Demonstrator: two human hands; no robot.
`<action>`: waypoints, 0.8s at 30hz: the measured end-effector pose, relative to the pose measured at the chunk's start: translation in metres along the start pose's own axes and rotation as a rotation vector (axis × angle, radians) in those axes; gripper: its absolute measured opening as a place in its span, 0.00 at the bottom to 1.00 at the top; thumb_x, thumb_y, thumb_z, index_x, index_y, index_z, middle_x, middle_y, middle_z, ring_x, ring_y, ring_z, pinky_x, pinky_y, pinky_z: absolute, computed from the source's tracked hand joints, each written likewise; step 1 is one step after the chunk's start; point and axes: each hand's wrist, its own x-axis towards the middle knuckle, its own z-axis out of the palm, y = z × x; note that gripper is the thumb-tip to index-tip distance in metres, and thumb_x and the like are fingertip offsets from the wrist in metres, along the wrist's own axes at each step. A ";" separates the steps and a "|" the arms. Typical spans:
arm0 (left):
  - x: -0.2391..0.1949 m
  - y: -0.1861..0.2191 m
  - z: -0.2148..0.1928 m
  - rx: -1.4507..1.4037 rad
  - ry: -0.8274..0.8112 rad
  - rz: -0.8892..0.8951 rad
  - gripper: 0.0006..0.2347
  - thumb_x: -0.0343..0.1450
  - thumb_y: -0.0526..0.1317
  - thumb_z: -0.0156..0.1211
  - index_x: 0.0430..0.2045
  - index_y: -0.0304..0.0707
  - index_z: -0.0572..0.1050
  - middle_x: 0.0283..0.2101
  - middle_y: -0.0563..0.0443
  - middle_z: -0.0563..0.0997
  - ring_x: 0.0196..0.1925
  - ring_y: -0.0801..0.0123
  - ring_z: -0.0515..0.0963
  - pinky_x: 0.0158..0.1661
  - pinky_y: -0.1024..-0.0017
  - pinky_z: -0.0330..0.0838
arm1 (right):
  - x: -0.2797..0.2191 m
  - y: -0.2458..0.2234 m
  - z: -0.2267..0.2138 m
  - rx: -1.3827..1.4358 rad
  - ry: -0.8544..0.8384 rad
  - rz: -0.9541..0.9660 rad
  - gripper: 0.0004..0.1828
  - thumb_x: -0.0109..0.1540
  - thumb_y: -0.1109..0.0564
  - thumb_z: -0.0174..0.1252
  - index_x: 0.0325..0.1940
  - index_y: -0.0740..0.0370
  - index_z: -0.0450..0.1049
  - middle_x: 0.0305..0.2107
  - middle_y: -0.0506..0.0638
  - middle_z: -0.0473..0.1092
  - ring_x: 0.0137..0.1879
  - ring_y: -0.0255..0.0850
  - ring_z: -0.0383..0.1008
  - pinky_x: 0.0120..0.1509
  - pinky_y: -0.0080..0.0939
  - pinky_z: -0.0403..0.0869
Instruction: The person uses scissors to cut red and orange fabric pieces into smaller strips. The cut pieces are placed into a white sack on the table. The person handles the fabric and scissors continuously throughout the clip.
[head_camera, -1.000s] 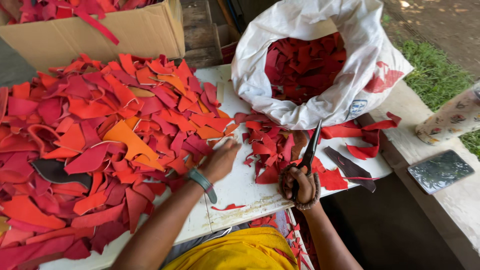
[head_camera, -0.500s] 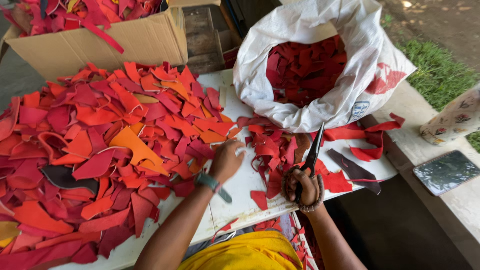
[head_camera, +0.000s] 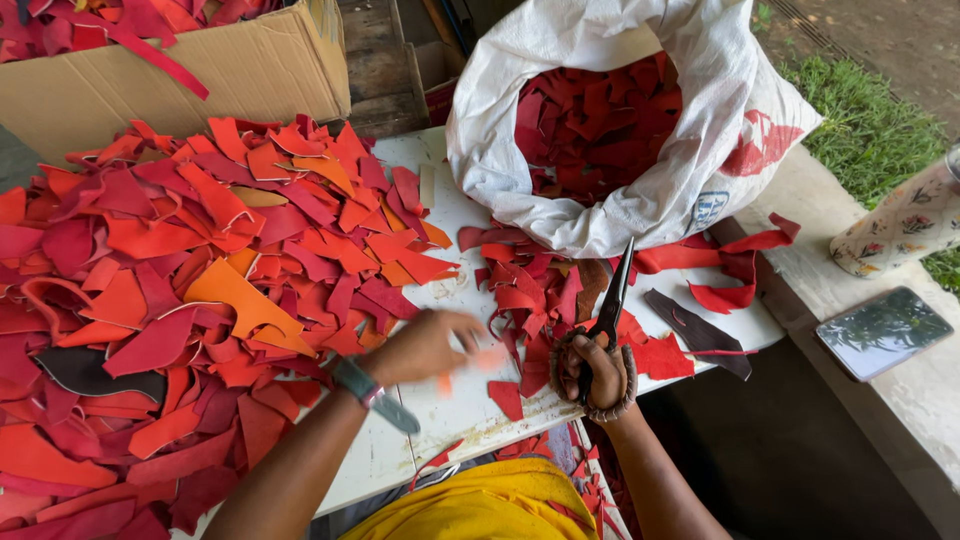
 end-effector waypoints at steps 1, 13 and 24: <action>0.001 0.013 0.004 -0.005 0.079 0.050 0.12 0.62 0.31 0.66 0.39 0.34 0.81 0.34 0.46 0.86 0.36 0.65 0.86 0.38 0.68 0.78 | -0.001 0.000 0.000 -0.002 -0.004 -0.021 0.18 0.67 0.52 0.49 0.25 0.64 0.65 0.14 0.53 0.63 0.14 0.40 0.61 0.19 0.39 0.62; 0.147 0.021 0.036 0.763 -0.009 0.054 0.06 0.66 0.34 0.60 0.31 0.37 0.82 0.39 0.38 0.83 0.44 0.47 0.83 0.41 0.49 0.77 | -0.001 0.001 0.005 0.070 0.043 -0.037 0.16 0.66 0.54 0.49 0.26 0.63 0.66 0.17 0.50 0.64 0.15 0.40 0.62 0.18 0.38 0.62; 0.050 0.058 -0.015 -0.236 0.289 0.121 0.07 0.71 0.40 0.64 0.32 0.36 0.79 0.32 0.54 0.83 0.35 0.75 0.81 0.40 0.70 0.78 | 0.001 -0.011 0.001 0.040 0.037 -0.076 0.16 0.67 0.54 0.53 0.26 0.63 0.68 0.17 0.50 0.65 0.15 0.39 0.63 0.18 0.38 0.63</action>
